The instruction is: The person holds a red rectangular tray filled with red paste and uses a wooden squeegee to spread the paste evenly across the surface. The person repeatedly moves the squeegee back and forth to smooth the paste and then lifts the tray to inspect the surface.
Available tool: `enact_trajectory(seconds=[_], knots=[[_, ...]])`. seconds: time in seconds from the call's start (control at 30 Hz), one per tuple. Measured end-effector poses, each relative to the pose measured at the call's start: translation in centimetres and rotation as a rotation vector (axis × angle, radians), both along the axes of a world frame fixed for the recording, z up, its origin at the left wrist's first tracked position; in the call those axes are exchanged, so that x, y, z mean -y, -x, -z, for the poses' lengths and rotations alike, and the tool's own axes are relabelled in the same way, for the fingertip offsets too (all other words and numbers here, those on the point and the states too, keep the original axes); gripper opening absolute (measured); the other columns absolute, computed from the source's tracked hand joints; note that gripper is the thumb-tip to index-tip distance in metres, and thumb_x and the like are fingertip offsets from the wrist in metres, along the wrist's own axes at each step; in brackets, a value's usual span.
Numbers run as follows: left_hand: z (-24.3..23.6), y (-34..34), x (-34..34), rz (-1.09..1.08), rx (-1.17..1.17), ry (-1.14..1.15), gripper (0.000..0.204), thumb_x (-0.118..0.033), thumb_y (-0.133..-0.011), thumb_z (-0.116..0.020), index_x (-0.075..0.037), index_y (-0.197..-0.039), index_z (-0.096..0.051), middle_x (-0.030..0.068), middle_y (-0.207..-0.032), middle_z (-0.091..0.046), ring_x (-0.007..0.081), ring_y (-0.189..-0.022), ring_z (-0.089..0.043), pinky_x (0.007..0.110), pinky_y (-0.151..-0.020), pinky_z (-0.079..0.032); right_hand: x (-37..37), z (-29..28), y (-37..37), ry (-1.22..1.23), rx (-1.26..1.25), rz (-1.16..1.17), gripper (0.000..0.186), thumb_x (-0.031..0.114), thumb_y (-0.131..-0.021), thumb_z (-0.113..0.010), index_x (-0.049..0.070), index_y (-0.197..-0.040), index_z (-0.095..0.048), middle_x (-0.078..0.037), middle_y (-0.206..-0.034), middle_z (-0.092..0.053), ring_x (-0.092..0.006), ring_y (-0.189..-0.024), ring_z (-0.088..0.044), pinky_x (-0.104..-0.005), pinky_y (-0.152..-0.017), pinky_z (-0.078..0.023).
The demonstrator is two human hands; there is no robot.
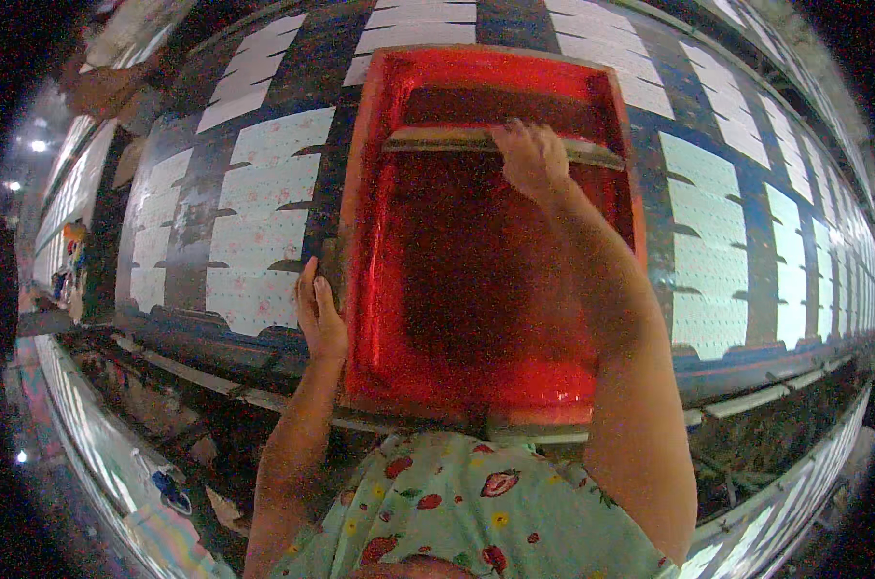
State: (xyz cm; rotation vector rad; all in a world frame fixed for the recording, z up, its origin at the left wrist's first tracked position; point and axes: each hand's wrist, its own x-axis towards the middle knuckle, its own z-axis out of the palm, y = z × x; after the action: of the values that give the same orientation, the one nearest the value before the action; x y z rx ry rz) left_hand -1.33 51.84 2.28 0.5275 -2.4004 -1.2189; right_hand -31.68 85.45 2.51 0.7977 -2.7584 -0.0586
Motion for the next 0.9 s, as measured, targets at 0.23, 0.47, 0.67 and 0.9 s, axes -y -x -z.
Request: enact_trajectory(seconds=[0.23,0.47,0.67,0.9], knots=[[-0.5,0.0,-0.3,-0.063,0.047,0.015,0.052,-0.033,-0.122,-0.044,0.002,-0.156,-0.06,0.0239,-0.155,-0.061,0.0387,-0.142,-0.059,0.049,-0.12,-0.046,1.3,-2.1,12.1,0.039,0.114,0.059,0.042,0.014,-0.097,-0.066,0.02,-0.137,-0.077,-0.015,-0.135,-0.078,-0.0391,-0.12,-0.077,-0.0514,-0.1,-0.064],[-1.0,0.2,-0.6,-0.115,0.053,0.005,0.045,-0.02,-0.117,-0.051,0.008,-0.15,-0.064,0.0277,-0.145,-0.066,0.0417,-0.133,-0.063,0.05,-0.115,-0.049,1.2,-2.5,17.7,0.098,0.095,0.027,0.044,0.017,-0.098,-0.068,0.022,-0.141,-0.078,-0.017,-0.133,-0.08,-0.0401,-0.123,-0.076,-0.0544,-0.106,-0.062],[-0.6,0.3,-0.6,-0.111,0.058,0.088,0.044,-0.022,-0.116,-0.055,0.008,-0.146,-0.067,0.0272,-0.137,-0.071,0.0404,-0.129,-0.066,0.049,-0.111,-0.051,0.7,-3.8,18.8,0.013,0.19,-0.014,0.038,0.024,-0.095,-0.071,0.015,-0.131,-0.079,-0.021,-0.125,-0.081,-0.0426,-0.118,-0.078,-0.0571,-0.101,-0.064],[0.2,0.5,0.0,-0.076,0.104,0.058,0.052,-0.034,-0.119,-0.054,0.007,-0.148,-0.067,0.0264,-0.143,-0.07,0.0394,-0.134,-0.065,0.048,-0.117,-0.049,0.2,-5.0,12.4,0.009,0.27,-0.156,0.037,0.024,-0.092,-0.068,0.009,-0.123,-0.081,-0.024,-0.115,-0.082,-0.0455,-0.111,-0.079,-0.0609,-0.098,-0.064]])
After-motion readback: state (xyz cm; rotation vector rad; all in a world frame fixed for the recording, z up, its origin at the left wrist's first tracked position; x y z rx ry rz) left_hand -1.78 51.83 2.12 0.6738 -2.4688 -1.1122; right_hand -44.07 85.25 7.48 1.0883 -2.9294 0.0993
